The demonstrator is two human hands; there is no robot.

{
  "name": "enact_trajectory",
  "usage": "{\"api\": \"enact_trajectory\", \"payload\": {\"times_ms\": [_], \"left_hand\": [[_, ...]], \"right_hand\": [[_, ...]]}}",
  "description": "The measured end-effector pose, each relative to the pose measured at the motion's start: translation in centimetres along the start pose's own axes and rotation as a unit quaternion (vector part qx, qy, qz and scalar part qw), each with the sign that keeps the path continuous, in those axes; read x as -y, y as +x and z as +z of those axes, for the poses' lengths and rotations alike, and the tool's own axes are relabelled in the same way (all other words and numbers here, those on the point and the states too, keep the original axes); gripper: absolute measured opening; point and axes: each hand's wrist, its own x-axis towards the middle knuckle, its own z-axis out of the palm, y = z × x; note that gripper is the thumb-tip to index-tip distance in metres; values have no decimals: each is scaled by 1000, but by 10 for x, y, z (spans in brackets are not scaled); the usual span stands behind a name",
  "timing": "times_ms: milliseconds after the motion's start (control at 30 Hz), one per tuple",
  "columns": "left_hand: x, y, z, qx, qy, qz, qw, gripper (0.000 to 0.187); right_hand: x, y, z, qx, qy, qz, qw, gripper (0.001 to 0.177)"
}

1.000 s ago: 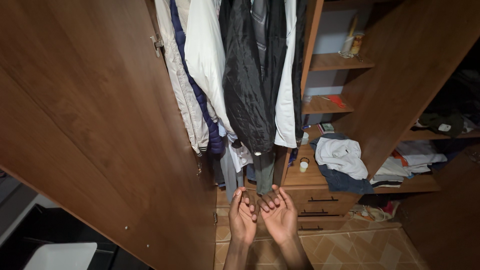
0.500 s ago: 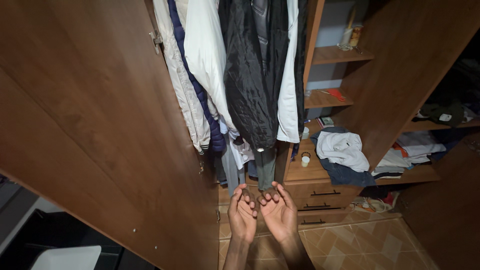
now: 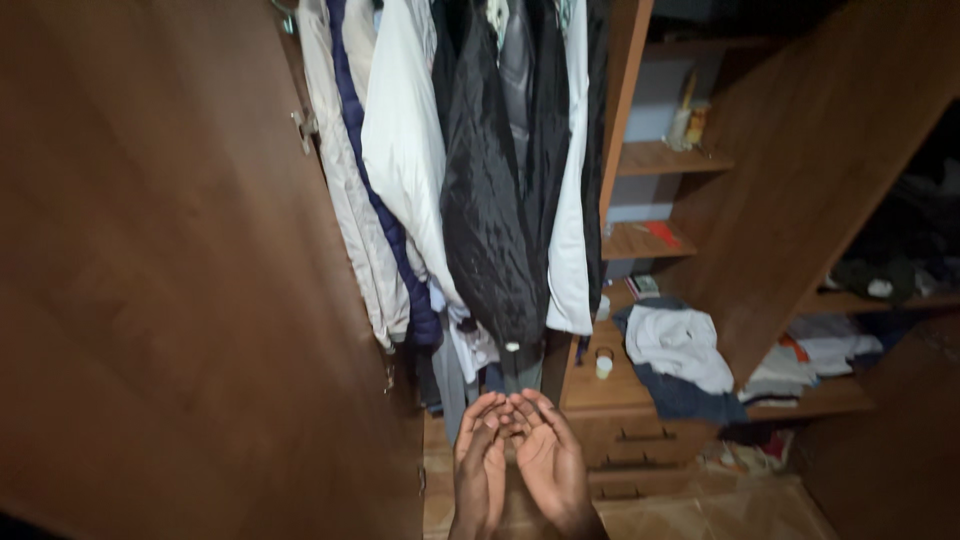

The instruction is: The person takes several shirts, jackets, and hoodies from a closet and places them onto a bed one by one.

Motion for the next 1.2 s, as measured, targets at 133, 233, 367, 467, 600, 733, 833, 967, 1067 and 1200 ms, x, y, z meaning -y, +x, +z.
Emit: {"api": "enact_trajectory", "payload": {"times_ms": [133, 233, 367, 467, 600, 733, 833, 967, 1067, 1200], "left_hand": [[-6, 27, 24, 32, 90, 8, 995, 44], [-10, 66, 53, 61, 164, 32, 984, 49], [-15, 121, 105, 183, 291, 112, 932, 46], [-25, 156, 153, 209, 379, 194, 880, 44], [-49, 206, 217, 222, 502, 306, 777, 45], [-60, 265, 272, 248, 490, 417, 724, 46], [-64, 326, 315, 291, 462, 467, 695, 45], [-75, 408, 349, 323, 467, 410, 713, 46], [-79, 448, 342, 340, 440, 398, 730, 50], [-85, 470, 316, 281, 528, 472, 648, 52]], "right_hand": [[20, 32, 20, -44, -60, 10, 997, 36], [46, 68, 44, 59, -145, -22, 987, 40], [86, 110, 76, 52, -253, -44, 965, 48], [123, 149, 103, 99, -375, -96, 917, 54], [179, 215, 151, 230, -549, -312, 741, 65], [234, 297, 208, 180, -650, -441, 592, 56], [261, 354, 241, 162, -674, -489, 530, 56], [271, 424, 263, 104, -749, -534, 378, 65], [272, 439, 266, 27, -772, -483, 413, 70], [257, 449, 273, -35, -759, -511, 402, 52]]}}
